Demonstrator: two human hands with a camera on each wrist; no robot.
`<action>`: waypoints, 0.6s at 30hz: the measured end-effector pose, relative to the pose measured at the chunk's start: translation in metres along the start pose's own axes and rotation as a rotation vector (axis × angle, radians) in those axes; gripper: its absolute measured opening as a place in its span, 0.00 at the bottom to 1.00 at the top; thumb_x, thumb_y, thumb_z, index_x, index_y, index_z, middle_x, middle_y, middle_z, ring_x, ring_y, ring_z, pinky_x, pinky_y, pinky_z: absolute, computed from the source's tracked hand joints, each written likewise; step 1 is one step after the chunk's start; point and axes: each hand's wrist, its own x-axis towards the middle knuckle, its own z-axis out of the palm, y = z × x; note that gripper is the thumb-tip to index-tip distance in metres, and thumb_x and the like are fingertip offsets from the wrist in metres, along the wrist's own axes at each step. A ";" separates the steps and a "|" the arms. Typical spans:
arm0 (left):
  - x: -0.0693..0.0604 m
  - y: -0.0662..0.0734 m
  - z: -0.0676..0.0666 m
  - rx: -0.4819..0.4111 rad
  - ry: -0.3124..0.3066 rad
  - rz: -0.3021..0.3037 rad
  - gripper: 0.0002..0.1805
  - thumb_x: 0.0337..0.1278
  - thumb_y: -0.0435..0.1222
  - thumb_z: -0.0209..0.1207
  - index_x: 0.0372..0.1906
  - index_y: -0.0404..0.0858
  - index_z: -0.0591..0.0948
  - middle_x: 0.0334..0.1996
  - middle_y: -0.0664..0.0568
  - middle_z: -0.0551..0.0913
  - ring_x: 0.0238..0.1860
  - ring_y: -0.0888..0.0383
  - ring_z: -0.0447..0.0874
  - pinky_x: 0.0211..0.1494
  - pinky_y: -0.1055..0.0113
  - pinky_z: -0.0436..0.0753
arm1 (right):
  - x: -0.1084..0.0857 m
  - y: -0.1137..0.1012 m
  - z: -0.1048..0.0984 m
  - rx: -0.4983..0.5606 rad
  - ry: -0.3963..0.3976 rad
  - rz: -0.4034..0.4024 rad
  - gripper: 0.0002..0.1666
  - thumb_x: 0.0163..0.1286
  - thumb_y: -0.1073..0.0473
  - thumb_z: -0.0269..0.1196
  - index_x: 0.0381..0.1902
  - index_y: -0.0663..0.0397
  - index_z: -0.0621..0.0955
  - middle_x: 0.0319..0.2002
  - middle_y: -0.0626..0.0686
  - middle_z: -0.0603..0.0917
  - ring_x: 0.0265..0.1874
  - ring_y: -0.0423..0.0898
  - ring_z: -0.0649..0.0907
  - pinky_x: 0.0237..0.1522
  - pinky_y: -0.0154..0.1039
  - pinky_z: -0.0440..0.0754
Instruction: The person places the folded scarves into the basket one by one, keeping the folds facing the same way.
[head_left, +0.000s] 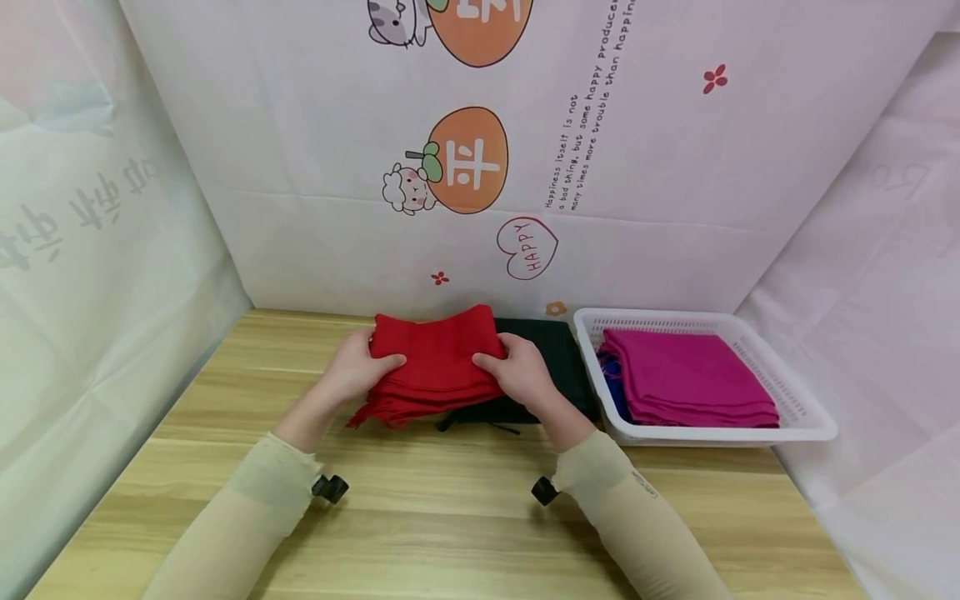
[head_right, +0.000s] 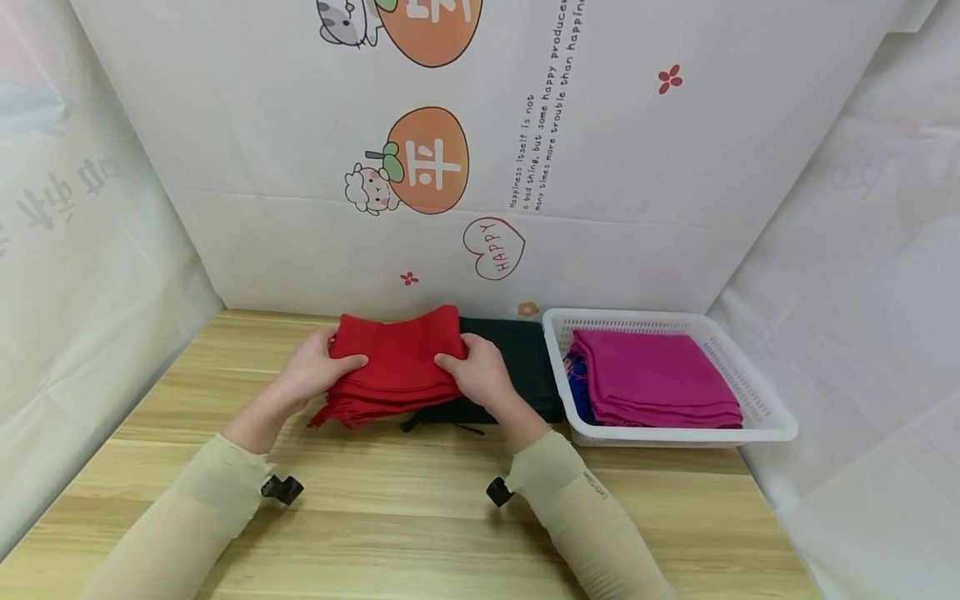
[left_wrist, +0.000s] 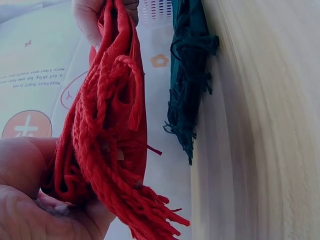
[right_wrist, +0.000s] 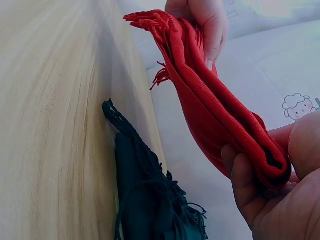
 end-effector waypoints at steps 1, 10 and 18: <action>0.000 0.001 0.001 -0.002 0.001 0.000 0.29 0.76 0.39 0.67 0.72 0.29 0.74 0.62 0.36 0.83 0.58 0.40 0.85 0.66 0.44 0.85 | -0.001 0.000 -0.001 0.000 0.001 0.000 0.24 0.80 0.51 0.72 0.66 0.59 0.84 0.45 0.53 0.89 0.41 0.50 0.86 0.44 0.46 0.83; -0.001 0.010 0.006 -0.009 -0.002 0.008 0.31 0.76 0.40 0.67 0.74 0.30 0.72 0.65 0.36 0.81 0.61 0.39 0.83 0.69 0.42 0.83 | -0.007 -0.001 -0.012 -0.001 0.022 0.001 0.24 0.80 0.51 0.72 0.65 0.60 0.84 0.46 0.54 0.90 0.41 0.50 0.86 0.44 0.46 0.84; -0.002 0.018 0.012 -0.006 0.005 0.046 0.30 0.75 0.40 0.68 0.72 0.29 0.74 0.63 0.36 0.82 0.59 0.39 0.85 0.66 0.43 0.84 | -0.012 -0.005 -0.024 0.007 0.043 0.017 0.29 0.80 0.50 0.72 0.70 0.60 0.83 0.50 0.56 0.90 0.45 0.52 0.87 0.50 0.51 0.86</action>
